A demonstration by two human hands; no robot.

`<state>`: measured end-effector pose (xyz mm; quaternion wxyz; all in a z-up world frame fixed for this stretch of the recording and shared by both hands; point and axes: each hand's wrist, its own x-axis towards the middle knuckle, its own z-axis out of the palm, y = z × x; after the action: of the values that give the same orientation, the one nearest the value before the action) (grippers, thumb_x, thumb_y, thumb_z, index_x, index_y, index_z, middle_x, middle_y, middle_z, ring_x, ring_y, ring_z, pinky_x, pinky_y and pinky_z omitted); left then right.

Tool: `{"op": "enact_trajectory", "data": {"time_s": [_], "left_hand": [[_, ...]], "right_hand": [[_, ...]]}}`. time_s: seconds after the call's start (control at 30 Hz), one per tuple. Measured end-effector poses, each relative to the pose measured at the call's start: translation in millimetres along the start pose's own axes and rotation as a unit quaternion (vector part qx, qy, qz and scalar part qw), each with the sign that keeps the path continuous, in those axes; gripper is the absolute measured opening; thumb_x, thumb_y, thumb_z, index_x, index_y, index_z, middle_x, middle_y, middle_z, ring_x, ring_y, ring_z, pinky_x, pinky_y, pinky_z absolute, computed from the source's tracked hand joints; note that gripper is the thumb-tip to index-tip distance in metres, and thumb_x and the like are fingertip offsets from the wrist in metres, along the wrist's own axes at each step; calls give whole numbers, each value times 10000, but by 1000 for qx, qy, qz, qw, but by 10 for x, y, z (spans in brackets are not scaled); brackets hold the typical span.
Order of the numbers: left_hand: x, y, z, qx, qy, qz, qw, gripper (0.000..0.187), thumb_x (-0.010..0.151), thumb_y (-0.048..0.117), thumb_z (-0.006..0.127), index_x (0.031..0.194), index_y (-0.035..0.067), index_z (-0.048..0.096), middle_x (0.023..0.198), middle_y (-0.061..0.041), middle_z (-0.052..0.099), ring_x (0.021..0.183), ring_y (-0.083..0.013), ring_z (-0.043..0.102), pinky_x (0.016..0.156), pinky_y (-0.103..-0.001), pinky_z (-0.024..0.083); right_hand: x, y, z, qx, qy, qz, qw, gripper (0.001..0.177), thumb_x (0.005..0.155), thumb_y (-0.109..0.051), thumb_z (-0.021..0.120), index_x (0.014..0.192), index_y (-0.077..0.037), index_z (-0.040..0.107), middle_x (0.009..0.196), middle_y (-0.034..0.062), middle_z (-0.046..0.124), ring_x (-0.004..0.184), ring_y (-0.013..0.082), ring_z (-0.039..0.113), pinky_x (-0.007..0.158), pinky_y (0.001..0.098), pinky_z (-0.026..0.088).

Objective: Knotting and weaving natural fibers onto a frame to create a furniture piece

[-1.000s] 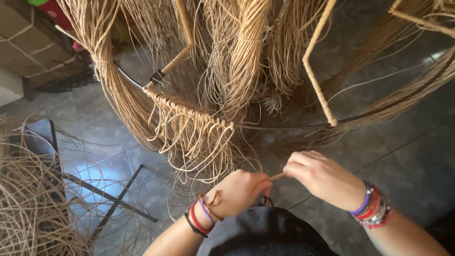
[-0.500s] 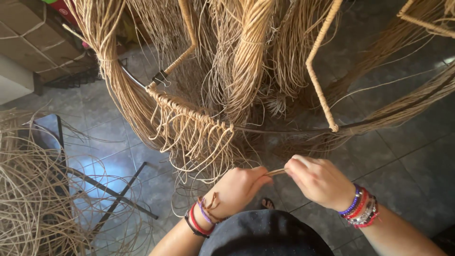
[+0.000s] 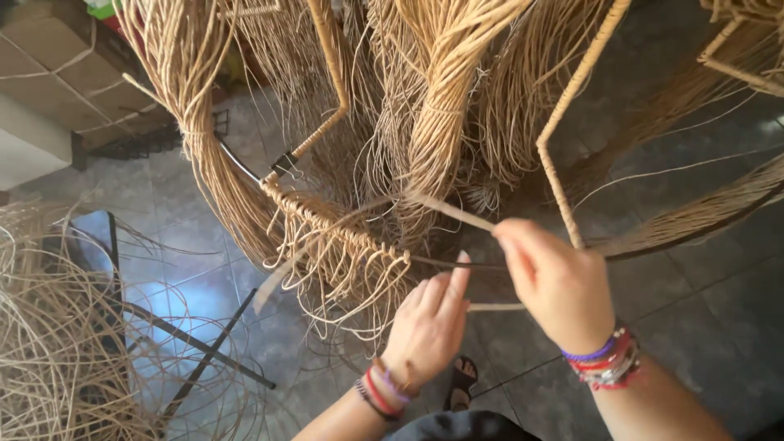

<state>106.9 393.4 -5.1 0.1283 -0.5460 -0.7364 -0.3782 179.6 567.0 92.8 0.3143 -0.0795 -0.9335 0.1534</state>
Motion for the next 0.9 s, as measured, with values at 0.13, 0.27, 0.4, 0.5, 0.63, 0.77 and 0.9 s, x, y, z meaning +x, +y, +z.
{"op": "enact_trajectory", "data": {"time_s": [0.13, 0.27, 0.4, 0.5, 0.63, 0.77, 0.9], "left_hand": [[76, -61, 371, 35, -40, -127, 990, 665, 1012, 248, 594, 1570, -1, 329, 1127, -201, 593, 916, -369, 620, 804, -455, 535], [138, -39, 464, -84, -15, -210, 974, 111, 1022, 203, 571, 1026, 114, 637, 871, -149, 691, 708, -390, 668, 587, -501, 512], [-103, 51, 292, -247, -84, -251, 932, 268, 1030, 217, 578, 776, 130, 574, 684, -51, 598, 593, -235, 569, 584, -406, 423], [-261, 229, 161, -79, -188, -66, 977, 220, 1011, 247, 642, 868, 83, 602, 829, -121, 584, 735, -335, 590, 576, -467, 496], [181, 419, -354, -148, -90, 86, 981, 121, 976, 82, 569, 1000, -37, 575, 1290, -209, 540, 921, -379, 562, 780, -487, 494], [503, 487, -476, -188, -86, -28, 978, 109, 1062, 112, 522, 1117, 23, 556, 1071, -131, 606, 860, -304, 657, 751, -377, 536], [709, 424, -289, -198, -47, -160, 966, 99, 1029, 206, 600, 1012, 121, 552, 801, -61, 684, 652, -272, 684, 630, -376, 497]], "right_hand": [[-66, -55, 25, -65, -95, -60, 991, 104, 974, -139, 677, 1060, -146, 735, 933, -29, 740, 700, 161, 714, 554, 342, 545], [-367, -55, -31, 81, -99, 31, 991, 481, 963, -145, 669, 1424, -98, 541, 955, -50, 691, 674, 104, 649, 684, 271, 552], [-954, 137, 135, 263, -19, 133, 955, 441, 932, -89, 664, 1350, 11, 565, 929, 93, 782, 676, 111, 780, 749, 224, 680], [-1037, 243, 135, 480, -107, 251, 834, 326, 1036, -155, 506, 1095, 80, 725, 524, 3, 435, 460, 102, 429, 481, 238, 410], [-1003, 440, 109, 369, -235, 18, 899, 420, 1019, -237, 496, 1339, 7, 614, 1342, 170, 690, 1240, 297, 672, 1068, 400, 509], [-788, 305, 38, 118, -95, -125, 980, 230, 1016, -157, 534, 838, -25, 594, 720, 93, 500, 639, 262, 529, 580, 363, 418], [-839, 317, 120, 38, 69, -125, 989, 201, 997, -164, 623, 1020, 4, 732, 821, 90, 688, 584, 186, 573, 557, 341, 488]]}}
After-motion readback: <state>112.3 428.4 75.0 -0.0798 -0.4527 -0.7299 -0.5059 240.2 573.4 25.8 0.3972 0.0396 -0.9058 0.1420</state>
